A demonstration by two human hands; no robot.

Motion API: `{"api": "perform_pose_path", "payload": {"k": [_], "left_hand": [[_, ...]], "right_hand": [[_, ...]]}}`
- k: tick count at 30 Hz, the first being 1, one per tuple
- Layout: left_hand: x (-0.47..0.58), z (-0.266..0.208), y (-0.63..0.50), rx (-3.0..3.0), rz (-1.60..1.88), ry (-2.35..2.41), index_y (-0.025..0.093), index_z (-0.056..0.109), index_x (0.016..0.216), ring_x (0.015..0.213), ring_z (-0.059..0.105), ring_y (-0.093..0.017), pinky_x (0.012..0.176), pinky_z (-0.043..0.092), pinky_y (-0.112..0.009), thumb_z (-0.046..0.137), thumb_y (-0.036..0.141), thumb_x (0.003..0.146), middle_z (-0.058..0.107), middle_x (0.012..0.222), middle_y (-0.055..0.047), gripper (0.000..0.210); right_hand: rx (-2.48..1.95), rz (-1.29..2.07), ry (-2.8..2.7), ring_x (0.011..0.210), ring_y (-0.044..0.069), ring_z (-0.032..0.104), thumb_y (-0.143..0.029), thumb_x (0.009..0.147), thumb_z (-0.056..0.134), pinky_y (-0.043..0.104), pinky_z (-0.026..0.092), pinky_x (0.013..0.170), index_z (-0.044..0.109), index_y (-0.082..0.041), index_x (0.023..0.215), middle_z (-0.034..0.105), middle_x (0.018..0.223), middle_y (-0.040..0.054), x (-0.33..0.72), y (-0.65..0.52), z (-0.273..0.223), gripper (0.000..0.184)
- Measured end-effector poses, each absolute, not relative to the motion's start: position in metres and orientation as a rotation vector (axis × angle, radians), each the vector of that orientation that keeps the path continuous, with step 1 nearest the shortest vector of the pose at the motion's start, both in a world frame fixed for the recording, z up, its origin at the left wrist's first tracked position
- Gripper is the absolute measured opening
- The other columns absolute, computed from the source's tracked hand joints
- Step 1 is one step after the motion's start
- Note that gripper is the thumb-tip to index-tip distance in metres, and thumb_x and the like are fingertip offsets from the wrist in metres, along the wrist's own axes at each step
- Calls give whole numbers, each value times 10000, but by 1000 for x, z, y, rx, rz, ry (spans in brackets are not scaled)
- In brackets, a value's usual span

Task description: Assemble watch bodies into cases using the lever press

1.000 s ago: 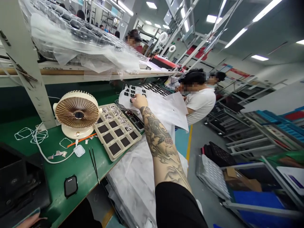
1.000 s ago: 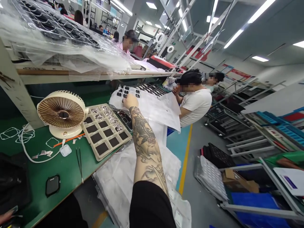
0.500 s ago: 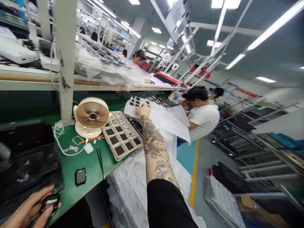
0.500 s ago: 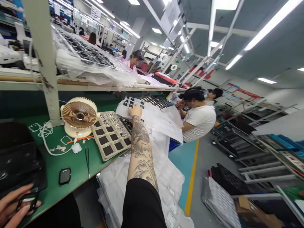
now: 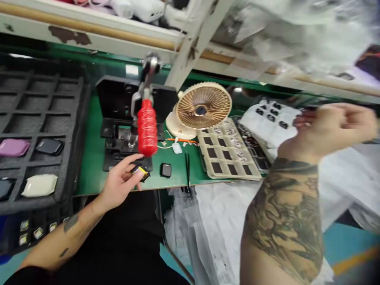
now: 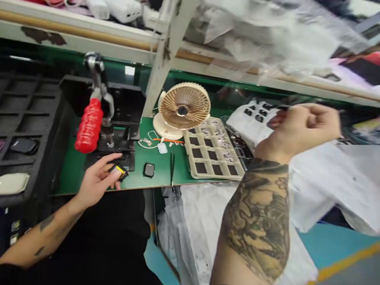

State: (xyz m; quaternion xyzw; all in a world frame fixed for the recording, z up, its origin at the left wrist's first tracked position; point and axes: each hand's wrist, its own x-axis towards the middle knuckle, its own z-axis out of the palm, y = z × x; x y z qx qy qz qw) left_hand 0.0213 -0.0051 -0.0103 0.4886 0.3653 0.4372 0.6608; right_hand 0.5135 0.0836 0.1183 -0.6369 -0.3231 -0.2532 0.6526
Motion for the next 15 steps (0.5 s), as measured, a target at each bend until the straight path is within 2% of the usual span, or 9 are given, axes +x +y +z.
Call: {"api": "perform_pose_path", "payload": {"k": [1, 2, 4, 5, 7, 9, 11, 15], "left_hand": [[20, -11, -4, 1110, 999, 829, 192, 733, 1372, 622, 772, -123, 590, 584, -204, 849, 430, 1014, 802, 951, -32, 445], [20, -12, -4, 1101, 1011, 830, 182, 761, 1337, 634, 776, -124, 590, 578, -199, 846, 422, 1016, 788, 921, -26, 410], [19, -13, -3, 1053, 1030, 803, 170, 769, 1318, 687, 811, -152, 609, 593, -208, 849, 416, 1013, 781, 899, -25, 400], [19, -13, -3, 1024, 1035, 777, 169, 752, 1347, 717, 830, -171, 626, 612, -219, 857, 412, 1007, 789, 912, -29, 431], [19, -13, -3, 983, 1028, 724, 167, 715, 1396, 777, 857, -201, 661, 643, -240, 868, 403, 1000, 812, 974, -49, 486], [19, -13, -3, 964, 1010, 699, 177, 672, 1423, 798, 860, -205, 665, 647, -245, 846, 405, 1022, 830, 1038, -65, 493], [18, -14, -5, 951, 996, 697, 208, 622, 1389, 811, 845, -194, 676, 656, -258, 812, 413, 1053, 839, 1083, -62, 437], [17, -15, -7, 1000, 993, 716, 240, 598, 1255, 1028, 805, -205, 880, 681, -314, 788, 387, 1080, 832, 1082, -40, 297]], "right_hand": [[-1299, -393, -808, 595, 126, 698, -603, 905, 680, 435, 291, 578, 672, -213, 697, 622, 575, -36, 485, 78, 120, 442], [-1141, -361, -833, 615, 119, 686, -541, 908, 709, 431, 290, 576, 716, -230, 744, 637, 628, -40, 451, 70, 119, 351], [-994, -370, -933, 666, 123, 679, -449, 916, 743, 426, 389, 602, 806, -249, 850, 706, 820, -9, 374, 46, 110, 220], [-953, -395, -975, 729, 163, 700, -433, 905, 771, 435, 449, 633, 839, -265, 942, 725, 896, 19, 335, 32, 100, 185], [-943, -421, -1047, 842, 250, 725, -466, 919, 809, 496, 565, 747, 844, -285, 1048, 720, 911, 57, 265, 6, 72, 225], [-1040, -222, -1205, 921, 297, 742, -403, 945, 821, 546, 624, 829, 790, -292, 1149, 720, 982, 72, 217, -17, 37, 234], [-1108, -28, -1300, 977, 320, 743, -354, 986, 780, 570, 643, 866, 735, -300, 1211, 716, 1029, 81, 193, -34, 6, 236], [-1159, 131, -1323, 1073, 331, 736, -279, 974, 787, 604, 640, 959, 704, -312, 1275, 725, 1113, 96, 191, -51, -23, 314]]}}
